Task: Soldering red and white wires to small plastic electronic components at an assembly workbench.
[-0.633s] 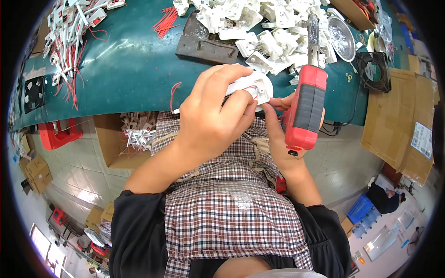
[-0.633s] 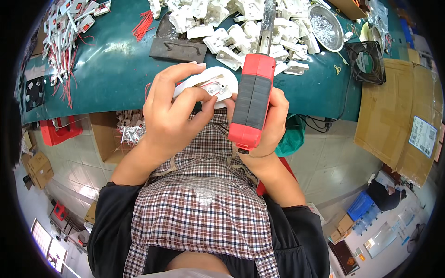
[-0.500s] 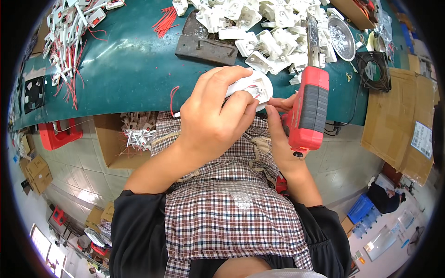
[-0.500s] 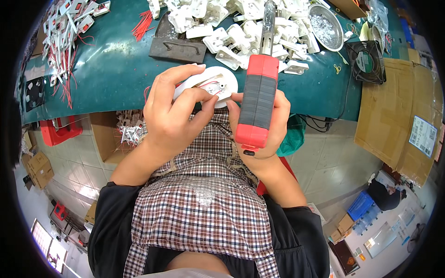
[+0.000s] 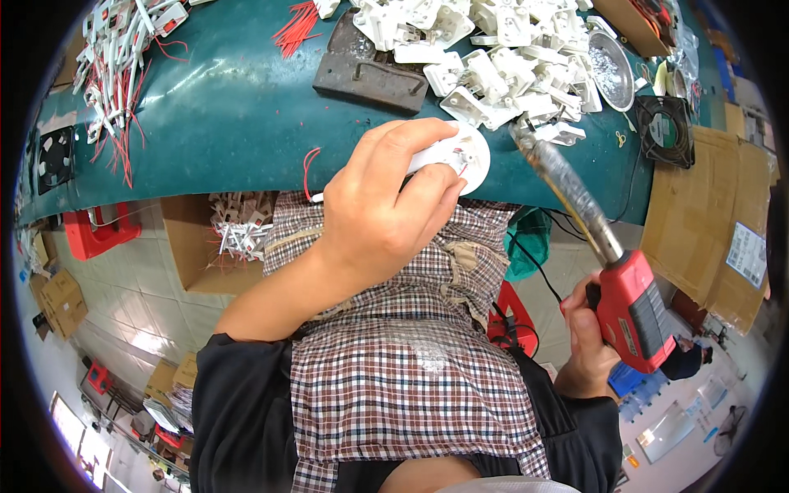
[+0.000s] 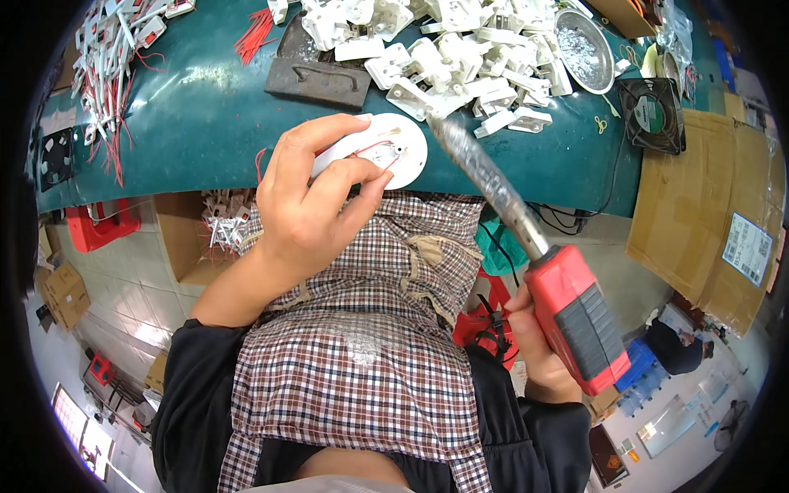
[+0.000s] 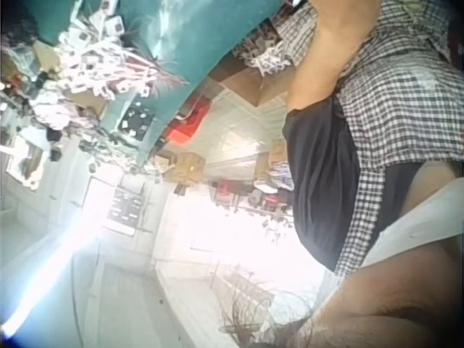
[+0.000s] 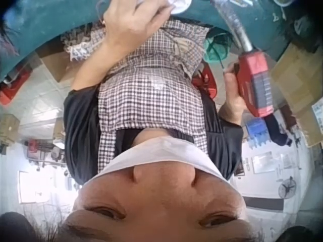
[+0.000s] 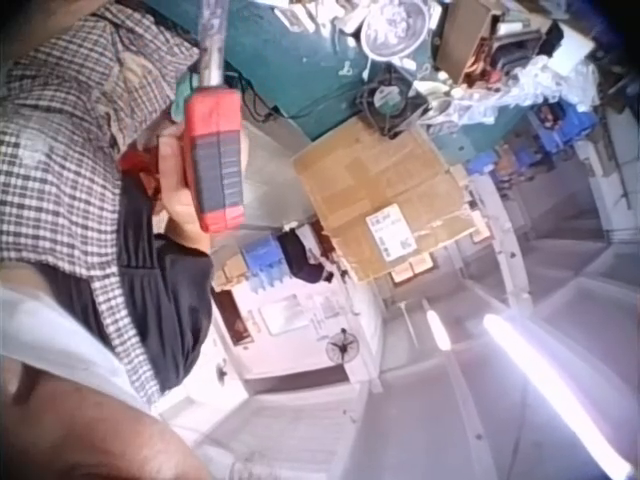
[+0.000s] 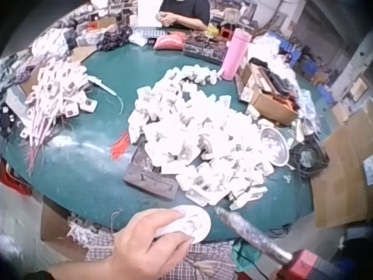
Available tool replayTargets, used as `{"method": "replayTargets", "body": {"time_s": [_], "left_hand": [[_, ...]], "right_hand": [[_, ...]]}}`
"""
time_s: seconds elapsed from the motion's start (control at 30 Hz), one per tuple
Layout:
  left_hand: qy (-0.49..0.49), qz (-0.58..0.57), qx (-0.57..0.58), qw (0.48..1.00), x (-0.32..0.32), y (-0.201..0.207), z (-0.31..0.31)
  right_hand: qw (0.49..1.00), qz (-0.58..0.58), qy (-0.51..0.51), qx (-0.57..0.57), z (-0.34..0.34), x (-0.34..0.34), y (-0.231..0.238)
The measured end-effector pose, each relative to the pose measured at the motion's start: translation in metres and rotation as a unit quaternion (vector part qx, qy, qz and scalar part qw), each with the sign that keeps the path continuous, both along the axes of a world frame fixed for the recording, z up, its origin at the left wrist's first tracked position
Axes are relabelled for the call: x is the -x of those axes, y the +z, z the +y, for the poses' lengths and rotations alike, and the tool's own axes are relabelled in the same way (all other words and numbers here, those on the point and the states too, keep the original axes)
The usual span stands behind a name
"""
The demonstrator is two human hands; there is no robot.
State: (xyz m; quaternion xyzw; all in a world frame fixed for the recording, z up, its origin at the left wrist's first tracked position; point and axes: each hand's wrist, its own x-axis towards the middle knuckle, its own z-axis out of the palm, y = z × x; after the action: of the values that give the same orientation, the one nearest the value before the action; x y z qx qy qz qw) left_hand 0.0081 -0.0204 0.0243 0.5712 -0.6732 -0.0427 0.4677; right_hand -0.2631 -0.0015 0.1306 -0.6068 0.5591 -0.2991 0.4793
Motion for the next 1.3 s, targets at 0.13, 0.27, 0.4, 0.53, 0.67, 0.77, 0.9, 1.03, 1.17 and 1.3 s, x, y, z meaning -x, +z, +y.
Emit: {"method": "replayTargets", "body": {"time_s": [0.13, 0.27, 0.4, 0.53, 0.67, 0.77, 0.9, 1.03, 1.17, 1.3], "left_hand": [[-0.005, 0.011, 0.009, 1.000, 0.000, 0.000, -0.001], [-0.005, 0.007, 0.012, 1.000, 0.000, -0.001, 0.000], [-0.011, 0.010, 0.013, 1.000, 0.000, -0.002, -0.002], [-0.016, 0.012, 0.013, 1.000, -0.001, -0.001, -0.001], [-0.016, 0.010, 0.010, 1.000, -0.001, 0.000, 0.000], [-0.017, 0.012, 0.013, 1.000, -0.001, -0.001, -0.001], [-0.025, 0.010, 0.010, 1.000, -0.002, 0.000, -0.001], [-0.027, 0.014, 0.001, 1.000, -0.002, 0.002, -0.001], [-0.037, 0.012, -0.002, 0.999, -0.003, 0.003, 0.000], [-0.037, 0.009, 0.005, 0.999, -0.003, 0.002, 0.000]], "right_hand": [[0.976, 0.162, 0.131, 0.068, -0.008, 0.033, 0.002], [0.986, 0.115, 0.118, 0.023, -0.014, 0.019, -0.001], [0.986, 0.108, 0.120, 0.043, -0.021, 0.011, -0.006], [0.975, 0.096, 0.181, 0.086, -0.027, 0.013, -0.010], [0.975, 0.090, 0.185, 0.082, -0.029, 0.009, -0.008], [0.975, 0.092, 0.181, 0.096, -0.030, 0.004, -0.007], [0.960, 0.136, 0.213, 0.123, -0.036, 0.000, -0.002], [0.956, 0.158, 0.219, 0.118, -0.037, -0.003, 0.006], [0.956, 0.167, 0.216, 0.109, -0.038, -0.004, 0.009], [0.954, 0.170, 0.223, 0.106, -0.039, -0.004, 0.013]]}}
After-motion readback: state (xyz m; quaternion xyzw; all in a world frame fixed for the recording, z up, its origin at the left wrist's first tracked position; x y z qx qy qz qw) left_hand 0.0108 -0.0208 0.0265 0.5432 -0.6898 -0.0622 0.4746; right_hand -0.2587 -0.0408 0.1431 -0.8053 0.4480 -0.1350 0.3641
